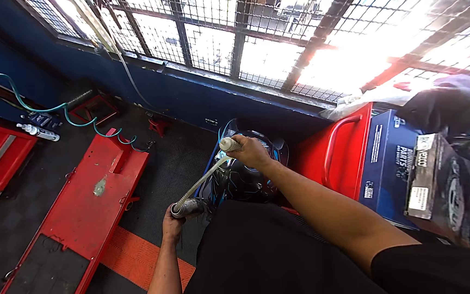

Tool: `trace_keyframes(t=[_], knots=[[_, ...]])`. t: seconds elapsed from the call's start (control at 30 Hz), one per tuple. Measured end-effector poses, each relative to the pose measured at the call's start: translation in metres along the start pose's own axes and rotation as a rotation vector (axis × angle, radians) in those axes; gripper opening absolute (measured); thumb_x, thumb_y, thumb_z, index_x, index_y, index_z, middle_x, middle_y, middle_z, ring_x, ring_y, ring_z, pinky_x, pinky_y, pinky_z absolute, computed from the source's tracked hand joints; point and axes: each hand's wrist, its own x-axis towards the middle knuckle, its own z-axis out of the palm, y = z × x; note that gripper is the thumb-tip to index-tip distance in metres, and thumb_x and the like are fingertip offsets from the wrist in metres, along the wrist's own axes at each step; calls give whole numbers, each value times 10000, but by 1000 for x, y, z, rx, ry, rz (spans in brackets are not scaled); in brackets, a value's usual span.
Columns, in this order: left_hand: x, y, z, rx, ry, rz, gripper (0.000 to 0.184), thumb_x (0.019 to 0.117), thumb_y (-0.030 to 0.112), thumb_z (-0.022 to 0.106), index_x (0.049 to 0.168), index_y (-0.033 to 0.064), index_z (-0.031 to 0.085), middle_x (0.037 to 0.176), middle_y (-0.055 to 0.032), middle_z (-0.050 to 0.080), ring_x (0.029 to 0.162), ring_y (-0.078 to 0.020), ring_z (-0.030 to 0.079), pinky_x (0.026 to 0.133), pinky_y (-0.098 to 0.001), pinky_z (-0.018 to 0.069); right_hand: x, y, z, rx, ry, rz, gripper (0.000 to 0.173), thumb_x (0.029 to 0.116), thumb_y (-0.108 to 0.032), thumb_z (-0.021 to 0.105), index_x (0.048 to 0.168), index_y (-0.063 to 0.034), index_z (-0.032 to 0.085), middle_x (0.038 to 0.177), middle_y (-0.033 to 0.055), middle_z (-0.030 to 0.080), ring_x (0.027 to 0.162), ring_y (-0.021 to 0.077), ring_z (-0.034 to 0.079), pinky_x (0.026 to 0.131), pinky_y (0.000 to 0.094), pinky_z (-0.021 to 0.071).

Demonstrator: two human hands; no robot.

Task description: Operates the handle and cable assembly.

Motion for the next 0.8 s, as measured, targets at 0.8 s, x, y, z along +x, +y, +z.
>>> trace_keyframes(t=[0.8], knots=[[1, 0, -2, -28, -11, 20, 614, 613, -123, 741, 1199, 34, 648, 1088, -126, 734, 976, -217, 719, 812, -428, 624, 3, -3, 0, -37, -60, 7, 584, 847, -402, 824, 1372, -269, 603, 1112, 58, 738, 1010, 271, 717, 856, 599, 574]])
